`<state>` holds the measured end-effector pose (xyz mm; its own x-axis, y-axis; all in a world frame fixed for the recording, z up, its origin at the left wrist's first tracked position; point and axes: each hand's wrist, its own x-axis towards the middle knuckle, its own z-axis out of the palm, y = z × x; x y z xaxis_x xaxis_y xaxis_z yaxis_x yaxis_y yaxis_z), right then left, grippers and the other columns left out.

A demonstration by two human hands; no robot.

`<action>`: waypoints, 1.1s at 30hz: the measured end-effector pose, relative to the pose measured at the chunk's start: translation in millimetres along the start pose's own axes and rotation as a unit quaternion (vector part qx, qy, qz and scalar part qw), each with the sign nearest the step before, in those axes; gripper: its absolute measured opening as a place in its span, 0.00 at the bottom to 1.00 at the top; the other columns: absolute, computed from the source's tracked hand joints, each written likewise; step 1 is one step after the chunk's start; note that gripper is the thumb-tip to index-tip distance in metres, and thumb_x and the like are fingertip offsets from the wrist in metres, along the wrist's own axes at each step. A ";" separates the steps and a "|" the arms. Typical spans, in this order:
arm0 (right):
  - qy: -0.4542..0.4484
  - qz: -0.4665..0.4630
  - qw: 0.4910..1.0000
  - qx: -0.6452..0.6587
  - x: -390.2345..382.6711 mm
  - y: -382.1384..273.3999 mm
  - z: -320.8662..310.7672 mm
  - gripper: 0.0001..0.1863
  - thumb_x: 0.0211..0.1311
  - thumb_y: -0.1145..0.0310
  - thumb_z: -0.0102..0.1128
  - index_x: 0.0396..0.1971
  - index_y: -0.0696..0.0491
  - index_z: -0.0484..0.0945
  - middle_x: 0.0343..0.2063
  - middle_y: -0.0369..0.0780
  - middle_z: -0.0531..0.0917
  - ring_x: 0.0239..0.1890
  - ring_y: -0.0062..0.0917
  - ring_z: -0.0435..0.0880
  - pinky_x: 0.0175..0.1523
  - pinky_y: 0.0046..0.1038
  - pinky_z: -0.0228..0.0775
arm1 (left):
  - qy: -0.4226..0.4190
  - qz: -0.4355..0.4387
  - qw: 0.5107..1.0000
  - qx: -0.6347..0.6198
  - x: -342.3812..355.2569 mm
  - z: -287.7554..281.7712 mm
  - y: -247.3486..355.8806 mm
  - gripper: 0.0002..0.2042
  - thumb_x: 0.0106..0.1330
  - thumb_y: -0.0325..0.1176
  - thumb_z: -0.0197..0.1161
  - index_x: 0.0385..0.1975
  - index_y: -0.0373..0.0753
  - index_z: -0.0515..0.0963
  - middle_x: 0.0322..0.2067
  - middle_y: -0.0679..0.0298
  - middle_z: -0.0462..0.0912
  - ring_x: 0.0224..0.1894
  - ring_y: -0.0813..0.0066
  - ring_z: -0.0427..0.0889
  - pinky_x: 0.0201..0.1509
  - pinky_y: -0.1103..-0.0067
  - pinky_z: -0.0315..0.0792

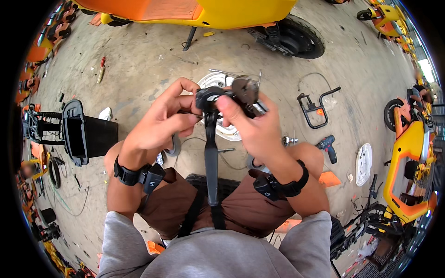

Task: The person assembles a brake lever assembly for a scooter by tightening a bolt with an adjustable wrench and inserting a small screw.

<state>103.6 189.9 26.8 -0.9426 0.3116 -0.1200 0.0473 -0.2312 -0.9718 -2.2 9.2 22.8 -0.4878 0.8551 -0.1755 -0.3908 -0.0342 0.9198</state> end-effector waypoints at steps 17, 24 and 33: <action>0.039 -0.019 0.999 0.025 -0.1 16.4 -11.6 0.16 0.69 0.64 0.59 0.49 0.58 0.73 0.23 0.33 0.74 0.19 0.10 0.62 0.23 0.14 0.51 | 0.100 0.160 0.950 0.250 4.1 26.3 -15.0 0.18 0.65 0.17 0.58 0.50 0.37 0.60 0.27 0.63 0.79 0.29 0.83 0.75 0.31 0.86 0.68; 0.043 -0.033 0.997 0.050 2.0 20.0 -5.2 0.17 0.66 0.60 0.64 0.46 0.57 0.77 0.21 0.28 0.73 0.20 0.08 0.63 0.24 0.14 0.49 | 0.104 0.284 0.877 0.374 7.0 22.3 -26.0 0.32 0.62 0.13 0.58 0.65 0.36 0.55 0.27 0.61 0.80 0.30 0.77 0.79 0.38 0.82 0.74; 0.035 -0.040 0.999 0.004 1.0 18.7 -5.8 0.15 0.65 0.62 0.65 0.43 0.56 0.77 0.30 0.30 0.79 0.29 0.11 0.71 0.34 0.16 0.62 | 0.050 0.111 0.975 0.185 5.9 13.3 -6.1 0.28 0.63 0.20 0.62 0.64 0.38 0.63 0.26 0.64 0.81 0.30 0.82 0.79 0.30 0.86 0.71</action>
<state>105.4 191.2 7.4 -0.9180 0.3926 -0.0568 -0.0295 -0.2105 -0.9771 7.7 21.3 20.8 -0.6096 0.7923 0.0257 0.0319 -0.0079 0.9995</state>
